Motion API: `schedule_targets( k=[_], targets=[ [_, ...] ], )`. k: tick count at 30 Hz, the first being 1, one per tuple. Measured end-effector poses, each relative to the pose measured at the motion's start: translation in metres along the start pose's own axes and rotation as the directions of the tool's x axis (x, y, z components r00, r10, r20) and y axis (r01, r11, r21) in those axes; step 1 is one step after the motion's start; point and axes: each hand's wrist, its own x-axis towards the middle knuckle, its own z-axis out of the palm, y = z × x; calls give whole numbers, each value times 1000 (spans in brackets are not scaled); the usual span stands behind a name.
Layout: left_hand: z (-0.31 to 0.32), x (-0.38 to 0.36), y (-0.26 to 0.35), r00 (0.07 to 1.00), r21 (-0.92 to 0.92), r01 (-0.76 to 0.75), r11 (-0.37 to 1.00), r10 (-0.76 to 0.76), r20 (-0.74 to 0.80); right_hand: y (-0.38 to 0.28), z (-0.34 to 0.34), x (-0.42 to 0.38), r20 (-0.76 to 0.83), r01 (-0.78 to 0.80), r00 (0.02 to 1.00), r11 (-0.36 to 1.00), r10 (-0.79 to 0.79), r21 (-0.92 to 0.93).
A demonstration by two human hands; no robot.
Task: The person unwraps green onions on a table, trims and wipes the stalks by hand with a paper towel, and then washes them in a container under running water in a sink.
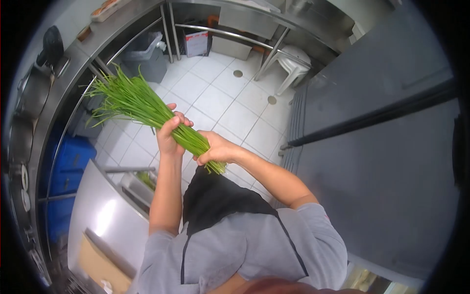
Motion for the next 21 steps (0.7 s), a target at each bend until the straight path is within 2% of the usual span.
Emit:
schedule_targets(
  k=[4,5,8,9,11,15,17,20,21],
  targets=[
    [31,85,-8,995,-17,57,998,-56,80,-53,-68,36,-20,24,999,997,-25,-68],
    [28,109,-13,978,47,102,994,-109,180,-66,-85,44,-42,25,999,1000,-25,-14],
    [65,166,-27,924,27,157,987,-157,349,-101,-140,60,-160,38,987,999,-36,9],
    [71,181,-35,916,66,233,970,-242,319,-109,-156,66,-196,61,979,998,-58,9],
    [83,208,-68,872,95,313,945,-325,366,-121,-194,77,-267,111,958,993,-101,24],
    [118,270,-103,753,269,406,874,-486,444,-137,-256,108,-370,146,911,982,-180,-119],
    [120,306,-124,774,310,392,866,-493,396,-127,-287,125,-426,192,867,962,-259,-194],
    [124,366,-146,810,285,361,888,-450,376,-157,-337,153,-374,35,908,925,-188,-379],
    [129,381,-154,824,264,344,901,-425,376,-161,-356,163,-310,65,929,913,-202,-402]
  ],
)
